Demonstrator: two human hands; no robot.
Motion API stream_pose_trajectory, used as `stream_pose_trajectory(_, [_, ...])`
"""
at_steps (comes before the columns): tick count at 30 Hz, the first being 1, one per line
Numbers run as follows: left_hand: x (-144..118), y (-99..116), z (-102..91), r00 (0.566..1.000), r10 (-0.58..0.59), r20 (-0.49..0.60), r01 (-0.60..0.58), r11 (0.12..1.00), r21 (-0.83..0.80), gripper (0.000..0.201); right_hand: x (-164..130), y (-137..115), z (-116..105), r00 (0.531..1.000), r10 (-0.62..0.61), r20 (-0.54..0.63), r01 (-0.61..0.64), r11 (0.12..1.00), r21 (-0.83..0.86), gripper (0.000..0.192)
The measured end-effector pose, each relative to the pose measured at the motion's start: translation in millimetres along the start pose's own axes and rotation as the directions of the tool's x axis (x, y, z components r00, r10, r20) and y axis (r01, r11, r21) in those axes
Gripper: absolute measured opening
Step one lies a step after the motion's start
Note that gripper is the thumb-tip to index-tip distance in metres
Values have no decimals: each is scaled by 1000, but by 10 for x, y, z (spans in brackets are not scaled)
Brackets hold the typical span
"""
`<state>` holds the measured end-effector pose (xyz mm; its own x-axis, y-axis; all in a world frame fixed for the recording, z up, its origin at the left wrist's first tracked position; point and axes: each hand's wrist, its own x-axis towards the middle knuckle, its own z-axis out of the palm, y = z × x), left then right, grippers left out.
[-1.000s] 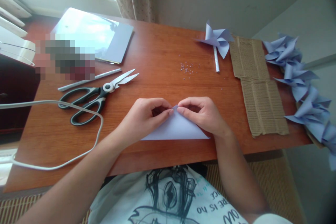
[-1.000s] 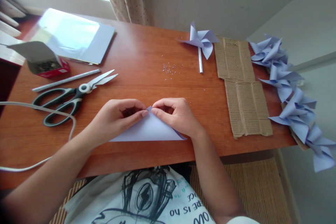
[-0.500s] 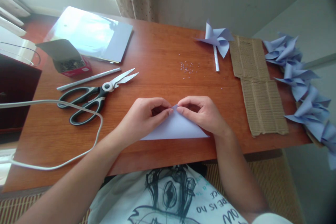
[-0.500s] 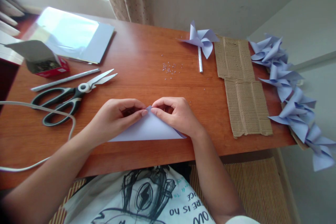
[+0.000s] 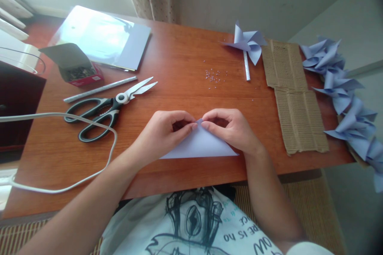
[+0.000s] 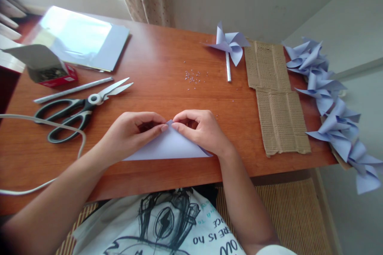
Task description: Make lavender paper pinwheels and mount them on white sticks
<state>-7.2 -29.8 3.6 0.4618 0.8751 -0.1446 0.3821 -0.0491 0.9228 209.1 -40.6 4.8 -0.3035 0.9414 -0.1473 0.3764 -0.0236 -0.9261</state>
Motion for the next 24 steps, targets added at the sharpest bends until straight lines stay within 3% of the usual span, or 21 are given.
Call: stream_pose_trajectory(24, [-4,-3,4,1000,17,-11,-17,1000,24,21,-6,26,0,1000,-21,-3,21,1000,20,11])
